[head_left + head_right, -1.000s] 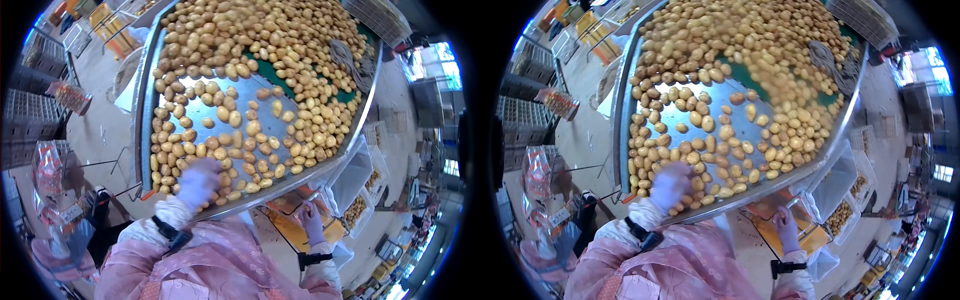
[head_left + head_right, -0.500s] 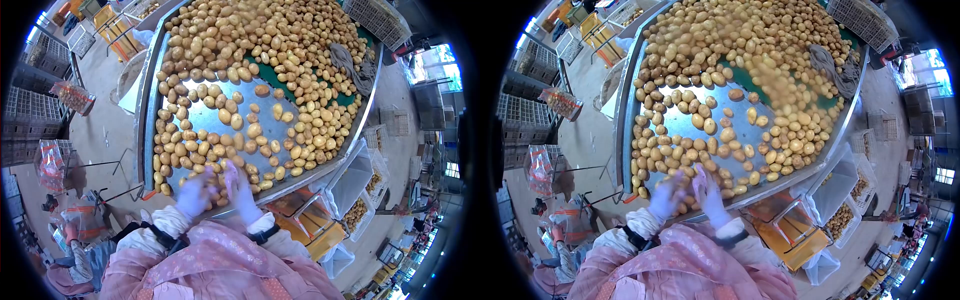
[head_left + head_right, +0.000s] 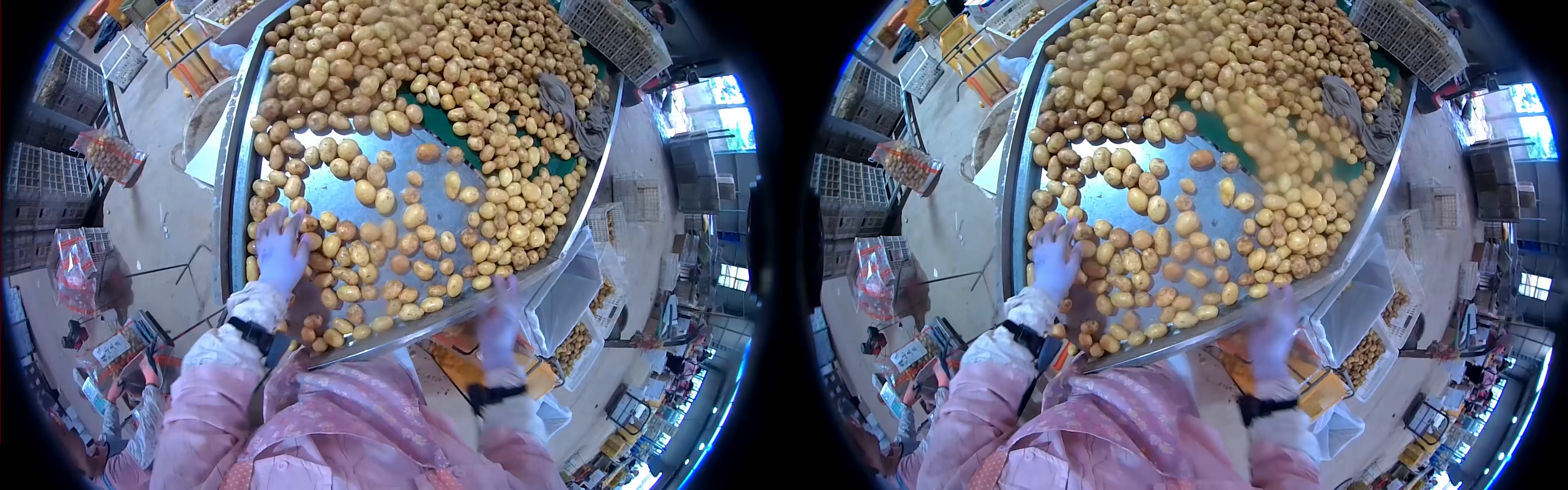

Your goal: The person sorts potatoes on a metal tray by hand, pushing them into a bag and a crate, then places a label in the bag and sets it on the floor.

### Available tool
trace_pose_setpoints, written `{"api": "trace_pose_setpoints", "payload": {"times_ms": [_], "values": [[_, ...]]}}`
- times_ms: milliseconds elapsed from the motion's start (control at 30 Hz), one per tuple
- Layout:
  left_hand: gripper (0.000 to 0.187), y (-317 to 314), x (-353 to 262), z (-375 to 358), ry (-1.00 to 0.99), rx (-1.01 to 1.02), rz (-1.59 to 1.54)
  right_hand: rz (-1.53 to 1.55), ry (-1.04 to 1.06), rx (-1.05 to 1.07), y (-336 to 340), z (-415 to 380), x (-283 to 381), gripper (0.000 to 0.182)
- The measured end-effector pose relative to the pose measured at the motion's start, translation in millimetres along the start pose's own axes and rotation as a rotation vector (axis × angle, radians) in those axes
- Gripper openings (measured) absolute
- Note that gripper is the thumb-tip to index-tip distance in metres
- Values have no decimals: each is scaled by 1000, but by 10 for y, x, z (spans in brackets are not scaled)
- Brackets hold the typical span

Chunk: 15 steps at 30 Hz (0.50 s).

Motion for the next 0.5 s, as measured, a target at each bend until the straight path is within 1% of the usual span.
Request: {"api": "trace_pose_setpoints", "payload": {"times_ms": [33,67,100,133,167,200,233,267,300,333,367,400,433,467,500], "values": [[45,-117,-100,93,25,29,96,63,86,-26,-203,96,554,60],[48,-202,-163,151,57,60,192,229,32,64,-657,34,906,64],[51,-258,-335,119,-7,107,94,393,-32,143,-1110,-38,1256,68],[54,-286,-493,-14,-67,150,-1,58,142,208,-1338,-135,1579,69],[51,-277,-549,-191,-123,133,-11,-246,348,224,-1557,-264,1894,70],[50,-268,-576,-374,-191,122,-23,-222,485,308,-1619,-490,2047,73],[49,-285,-513,-549,-204,191,-84,-225,700,470,-1825,-553,1875,65],[49,-273,-447,-725,-206,261,-154,-636,995,253,-1851,-411,1681,62],[48,-223,-432,-849,-271,324,-176,-991,1274,-79,-1851,-281,1473,60],[48,-163,-397,-902,-339,383,-196,-813,1194,47,-1655,210,1475,61],[45,-149,-322,-899,-368,460,-273,-634,1106,166,-1509,727,1608,61],[40,-217,-87,-856,-247,514,-375,-603,964,75,-1317,1365,1899,63],[39,5,-19,-429,-301,359,-313,-204,841,14,-939,2032,2198,62],[39,283,69,143,-352,204,-244,-117,840,-88,-800,2531,2691,59],[39,550,180,654,-367,-27,-142,-29,840,-189,-660,3022,3172,56]]}}
Point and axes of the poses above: each hand's wrist, its own z-axis towards the middle knuckle, its own y-axis out of the back of the hand, x = y × z, the point moved 10 cm from there along z, towards the middle knuckle, and after that the axes turned 9 degrees about -y, right-handed, at the moved point
